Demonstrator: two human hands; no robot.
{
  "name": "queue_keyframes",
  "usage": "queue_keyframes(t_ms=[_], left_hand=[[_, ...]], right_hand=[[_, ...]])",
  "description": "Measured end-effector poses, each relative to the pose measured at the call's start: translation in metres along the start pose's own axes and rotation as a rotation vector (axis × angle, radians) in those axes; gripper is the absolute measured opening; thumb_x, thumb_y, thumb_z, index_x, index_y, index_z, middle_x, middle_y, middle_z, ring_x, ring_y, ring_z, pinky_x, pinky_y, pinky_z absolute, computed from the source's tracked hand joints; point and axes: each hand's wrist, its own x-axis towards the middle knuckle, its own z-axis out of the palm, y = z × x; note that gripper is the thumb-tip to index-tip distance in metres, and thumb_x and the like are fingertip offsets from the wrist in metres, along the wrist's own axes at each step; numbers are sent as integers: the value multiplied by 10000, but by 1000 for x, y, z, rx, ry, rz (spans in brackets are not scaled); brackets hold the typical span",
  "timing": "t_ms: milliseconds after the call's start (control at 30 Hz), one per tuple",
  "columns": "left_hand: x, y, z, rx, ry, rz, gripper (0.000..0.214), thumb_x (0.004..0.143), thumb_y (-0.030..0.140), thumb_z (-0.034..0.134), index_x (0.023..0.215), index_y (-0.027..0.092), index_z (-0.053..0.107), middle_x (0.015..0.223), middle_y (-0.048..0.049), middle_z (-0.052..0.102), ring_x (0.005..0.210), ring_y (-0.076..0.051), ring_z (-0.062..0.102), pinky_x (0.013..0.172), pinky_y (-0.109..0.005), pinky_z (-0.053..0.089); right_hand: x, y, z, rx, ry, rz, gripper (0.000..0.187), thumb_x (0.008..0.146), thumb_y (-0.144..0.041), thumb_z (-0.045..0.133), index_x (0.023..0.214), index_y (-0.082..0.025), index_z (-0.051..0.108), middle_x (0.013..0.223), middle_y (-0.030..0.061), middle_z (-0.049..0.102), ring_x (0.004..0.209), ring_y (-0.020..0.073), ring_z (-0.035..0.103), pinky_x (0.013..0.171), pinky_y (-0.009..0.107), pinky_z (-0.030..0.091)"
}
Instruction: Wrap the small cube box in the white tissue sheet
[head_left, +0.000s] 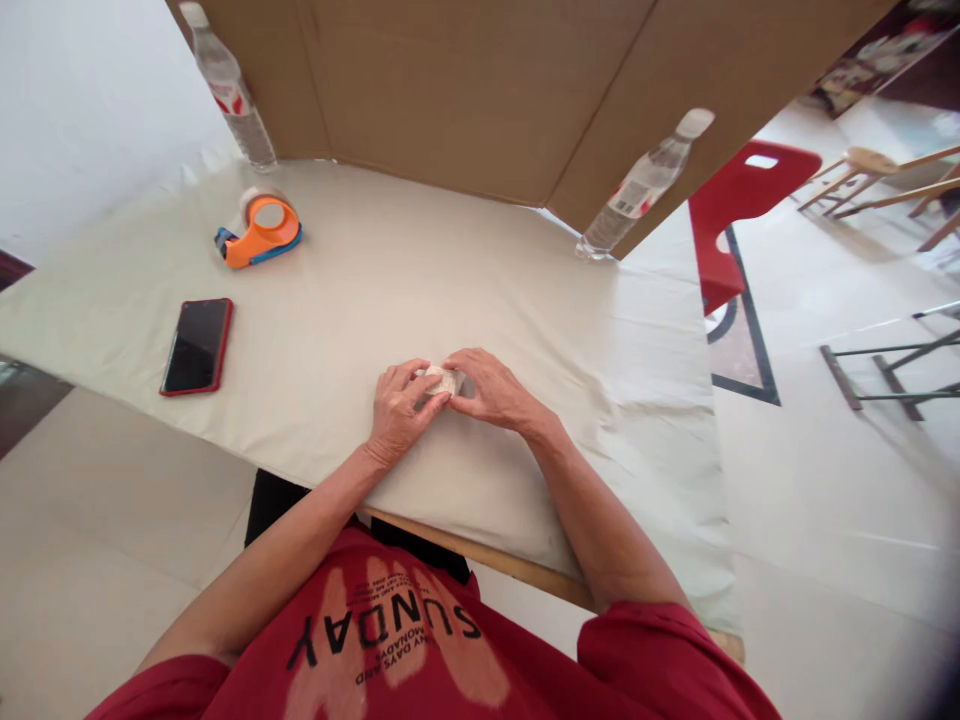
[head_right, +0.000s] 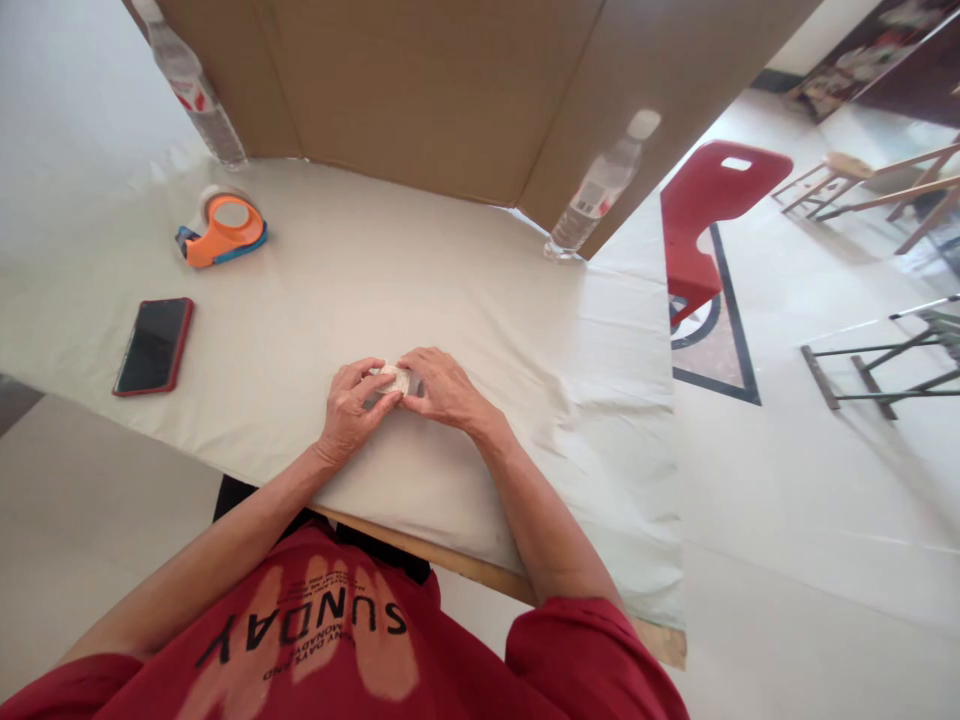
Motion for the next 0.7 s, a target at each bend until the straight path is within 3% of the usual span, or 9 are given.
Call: queue_keyframes(t_ms=[167,333,467,533,700], left_hand=[[0,-1,0,-33,8,0,172,912,339,656,1004,210,722,1138,-104,667,930,-209,606,893,-379,495],[-2,-5,-1,-90,72,-63,366,894,349,644,1216,175,633,1219,-145,608,1112,-255,585,980,-414,494],[-3,-9,1,-90,79,-160,401,887,350,636,1233,153,596,1169,-150,630,1120,-275,587,1011,-444,472],[-2,-10,2,-95,56,-187,310,881,338,628,1139,167,631,1127,-134,639,1086,-269,601,1003,-444,476],[-1,-9,-1,-161,49,-184,219,830,289,642,1021,185,619,1116,-118,635,1084,-252,615,983,-412,497]], right_hand=[[-2,-1,7,3,24,34,374,859,-374,654,1185,-193,623,1198,141,685,1115,301,620,992,479,474],[-14,2,7,84,68,110,753,826,-502,707,1465,-221,426,1390,157,593,1290,334,546,1095,543,405],[-16,9,12,101,71,170,862,765,-578,746,1476,-216,418,1485,185,512,1363,360,492,1125,559,386],[-14,10,19,84,78,188,818,751,-554,760,1432,-208,467,1451,190,542,1330,369,521,1107,567,407],[-13,0,37,58,231,103,454,820,-366,690,1235,-217,583,1340,163,610,1276,319,560,1074,518,466]])
